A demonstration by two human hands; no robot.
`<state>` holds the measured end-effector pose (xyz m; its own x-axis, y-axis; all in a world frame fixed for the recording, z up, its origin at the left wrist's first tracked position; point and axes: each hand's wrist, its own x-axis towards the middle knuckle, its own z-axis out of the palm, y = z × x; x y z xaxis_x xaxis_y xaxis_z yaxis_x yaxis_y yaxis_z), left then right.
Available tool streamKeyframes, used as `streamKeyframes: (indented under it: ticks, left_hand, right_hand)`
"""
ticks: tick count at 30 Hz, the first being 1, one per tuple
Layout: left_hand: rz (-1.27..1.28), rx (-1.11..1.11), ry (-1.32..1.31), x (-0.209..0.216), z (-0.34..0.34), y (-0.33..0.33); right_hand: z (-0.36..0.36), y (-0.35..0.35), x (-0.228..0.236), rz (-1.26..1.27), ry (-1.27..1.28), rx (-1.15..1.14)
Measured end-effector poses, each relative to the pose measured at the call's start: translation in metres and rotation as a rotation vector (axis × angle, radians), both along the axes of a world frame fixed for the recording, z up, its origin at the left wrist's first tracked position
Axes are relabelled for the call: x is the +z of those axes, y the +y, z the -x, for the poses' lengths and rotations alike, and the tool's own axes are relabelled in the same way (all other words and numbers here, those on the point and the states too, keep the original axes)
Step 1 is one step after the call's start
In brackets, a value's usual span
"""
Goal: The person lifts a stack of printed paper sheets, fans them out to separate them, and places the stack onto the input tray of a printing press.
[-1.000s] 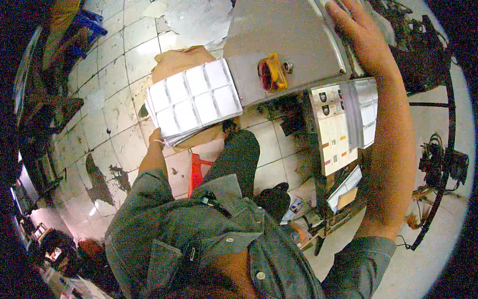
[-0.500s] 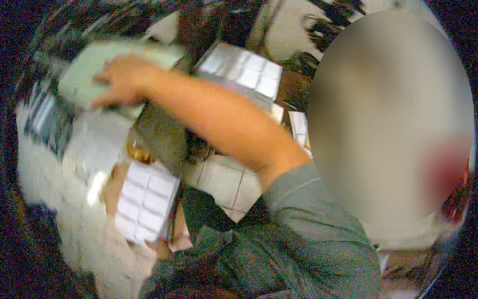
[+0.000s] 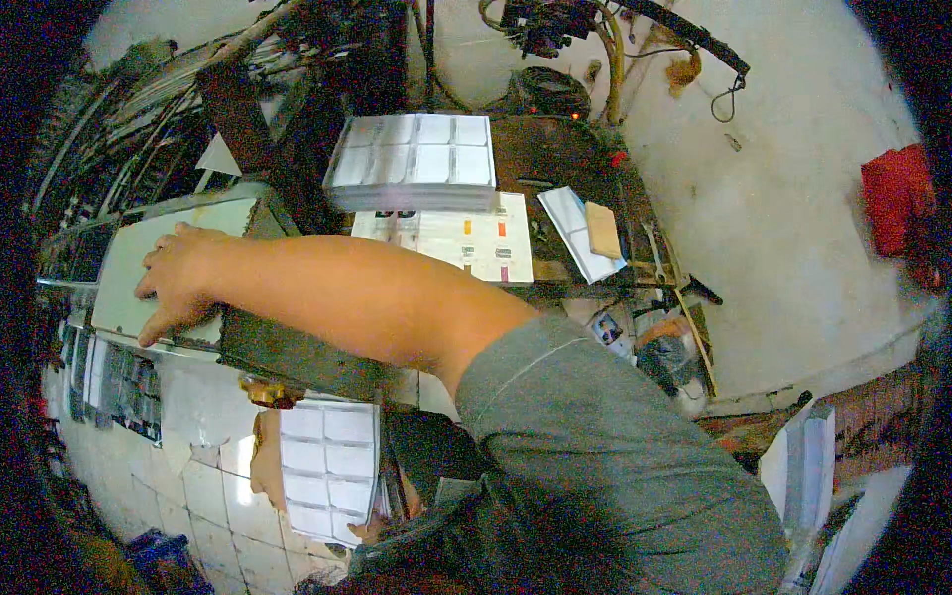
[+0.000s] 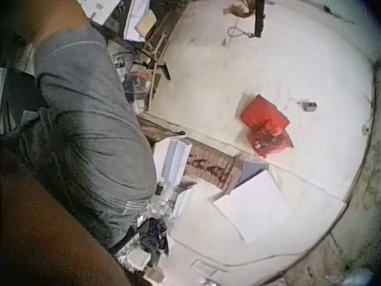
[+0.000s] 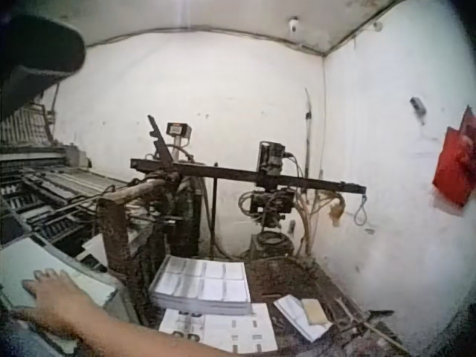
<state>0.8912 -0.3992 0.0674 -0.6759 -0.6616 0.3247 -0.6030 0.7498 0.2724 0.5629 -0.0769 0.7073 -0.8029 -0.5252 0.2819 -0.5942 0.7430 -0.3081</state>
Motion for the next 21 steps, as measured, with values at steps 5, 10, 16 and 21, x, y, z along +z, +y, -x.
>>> streamKeyframes:
  ticks: [5,10,16,21]
  left_hand:
    - [-0.03,-0.042,-0.026,-0.014,0.007,0.013]
    - [-0.786,0.547,0.273,0.058,0.067,0.056]
    - [-1.01,0.927,0.703,0.1,0.104,0.06]
    - [-1.042,0.928,0.583,0.133,0.124,0.065]
  right_hand:
    - [0.016,-0.018,-0.01,0.041,0.049,0.078]
    - [0.038,0.031,-0.023,-0.205,-0.256,0.059]
    - [0.031,-0.012,-0.015,-0.029,-0.015,0.246]
    - [0.027,-0.027,-0.016,-0.049,-0.048,0.27]
